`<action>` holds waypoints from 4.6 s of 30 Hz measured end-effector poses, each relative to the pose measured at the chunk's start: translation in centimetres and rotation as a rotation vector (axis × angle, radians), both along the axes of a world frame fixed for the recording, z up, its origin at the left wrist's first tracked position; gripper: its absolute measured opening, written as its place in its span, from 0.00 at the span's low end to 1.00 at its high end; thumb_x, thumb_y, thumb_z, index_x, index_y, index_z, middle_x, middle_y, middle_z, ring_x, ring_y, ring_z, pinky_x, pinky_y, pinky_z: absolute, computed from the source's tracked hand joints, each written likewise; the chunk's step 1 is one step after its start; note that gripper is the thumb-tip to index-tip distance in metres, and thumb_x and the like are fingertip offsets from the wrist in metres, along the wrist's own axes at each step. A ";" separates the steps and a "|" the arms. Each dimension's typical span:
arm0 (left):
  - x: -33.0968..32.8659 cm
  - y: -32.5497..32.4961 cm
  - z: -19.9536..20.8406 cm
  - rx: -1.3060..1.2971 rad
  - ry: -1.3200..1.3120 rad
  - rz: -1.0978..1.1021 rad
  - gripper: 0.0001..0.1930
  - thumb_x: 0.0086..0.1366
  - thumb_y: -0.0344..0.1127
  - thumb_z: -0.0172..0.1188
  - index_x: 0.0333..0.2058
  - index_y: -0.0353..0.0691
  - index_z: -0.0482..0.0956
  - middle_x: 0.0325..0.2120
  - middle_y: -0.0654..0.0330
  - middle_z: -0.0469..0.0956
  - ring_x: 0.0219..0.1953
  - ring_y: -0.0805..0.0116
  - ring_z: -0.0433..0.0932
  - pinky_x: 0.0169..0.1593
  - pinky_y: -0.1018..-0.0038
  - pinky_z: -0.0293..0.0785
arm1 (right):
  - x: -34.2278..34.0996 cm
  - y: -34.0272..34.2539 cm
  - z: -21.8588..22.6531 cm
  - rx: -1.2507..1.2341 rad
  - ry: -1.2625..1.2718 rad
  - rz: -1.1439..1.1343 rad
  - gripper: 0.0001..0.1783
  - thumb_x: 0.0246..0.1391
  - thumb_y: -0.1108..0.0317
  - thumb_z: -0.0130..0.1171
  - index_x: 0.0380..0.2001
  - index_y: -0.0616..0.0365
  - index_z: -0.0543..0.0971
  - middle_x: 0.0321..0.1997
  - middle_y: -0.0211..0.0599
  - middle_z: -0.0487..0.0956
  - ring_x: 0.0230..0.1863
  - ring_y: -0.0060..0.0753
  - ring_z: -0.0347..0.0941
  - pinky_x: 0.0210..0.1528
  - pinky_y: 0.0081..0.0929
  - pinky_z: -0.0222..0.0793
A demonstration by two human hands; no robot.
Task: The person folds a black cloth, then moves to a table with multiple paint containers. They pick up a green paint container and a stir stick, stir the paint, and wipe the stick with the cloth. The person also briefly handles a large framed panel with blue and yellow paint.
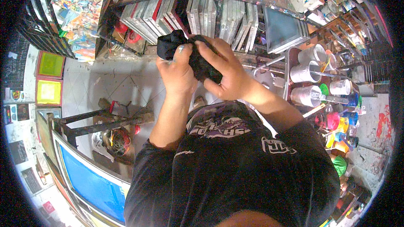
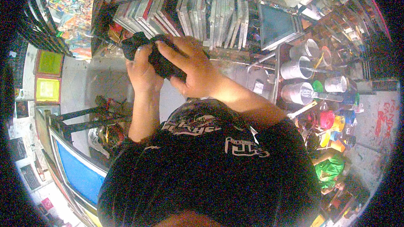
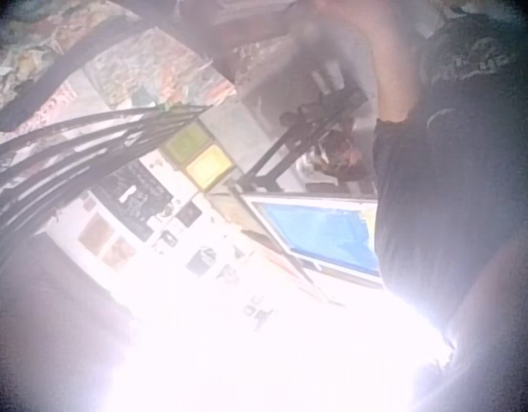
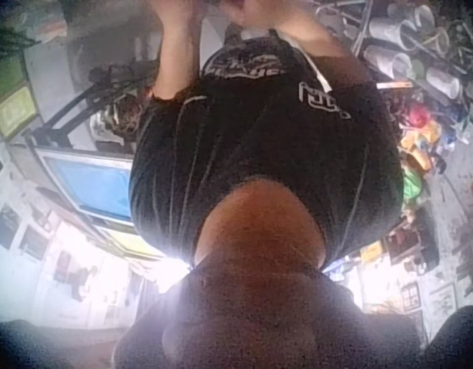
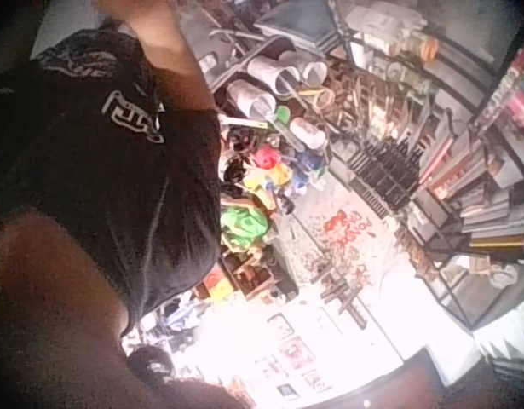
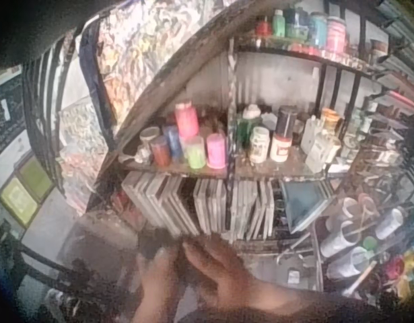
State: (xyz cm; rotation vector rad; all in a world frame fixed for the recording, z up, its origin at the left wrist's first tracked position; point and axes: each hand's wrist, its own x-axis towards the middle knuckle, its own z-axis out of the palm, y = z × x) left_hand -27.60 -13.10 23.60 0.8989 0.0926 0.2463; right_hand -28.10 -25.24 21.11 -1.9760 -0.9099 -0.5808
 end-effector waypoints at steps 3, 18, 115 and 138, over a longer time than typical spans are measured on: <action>0.3 0.0 -0.4 0.018 0.019 0.002 0.05 0.50 0.24 0.55 0.28 0.35 0.70 0.22 0.63 0.72 0.23 0.75 0.70 0.27 0.78 0.69 | -0.2 0.0 0.4 0.015 -0.010 0.004 0.41 0.28 0.69 0.58 0.53 0.57 0.60 0.52 0.52 0.62 0.50 0.54 0.60 0.53 0.44 0.52; 0.1 -1.1 0.3 0.255 0.032 0.089 0.02 0.50 0.23 0.54 0.21 0.37 0.70 0.19 0.69 0.70 0.22 0.82 0.66 0.26 0.82 0.63 | -0.2 -0.7 -0.3 -0.065 -0.055 0.008 0.42 0.29 0.61 0.61 0.52 0.66 0.60 0.53 0.54 0.61 0.50 0.55 0.58 0.53 0.45 0.50; 2.1 -0.2 -1.5 0.642 -0.115 -0.334 0.34 0.36 0.19 0.57 0.49 0.33 0.60 0.43 0.55 0.67 0.45 0.64 0.68 0.48 0.71 0.65 | 1.7 -3.9 3.2 0.258 0.750 0.381 0.13 0.49 0.68 0.52 0.39 0.62 0.75 0.40 0.40 0.74 0.46 0.33 0.67 0.50 0.26 0.58; 1.1 -0.5 -1.8 1.415 -0.414 0.107 0.28 0.38 0.25 0.58 0.44 0.36 0.66 0.35 0.50 0.70 0.37 0.51 0.68 0.39 0.62 0.62 | 2.5 -0.1 0.0 0.386 1.017 -0.049 0.10 0.44 0.72 0.48 0.28 0.64 0.77 0.27 0.41 0.78 0.27 0.35 0.73 0.33 0.30 0.67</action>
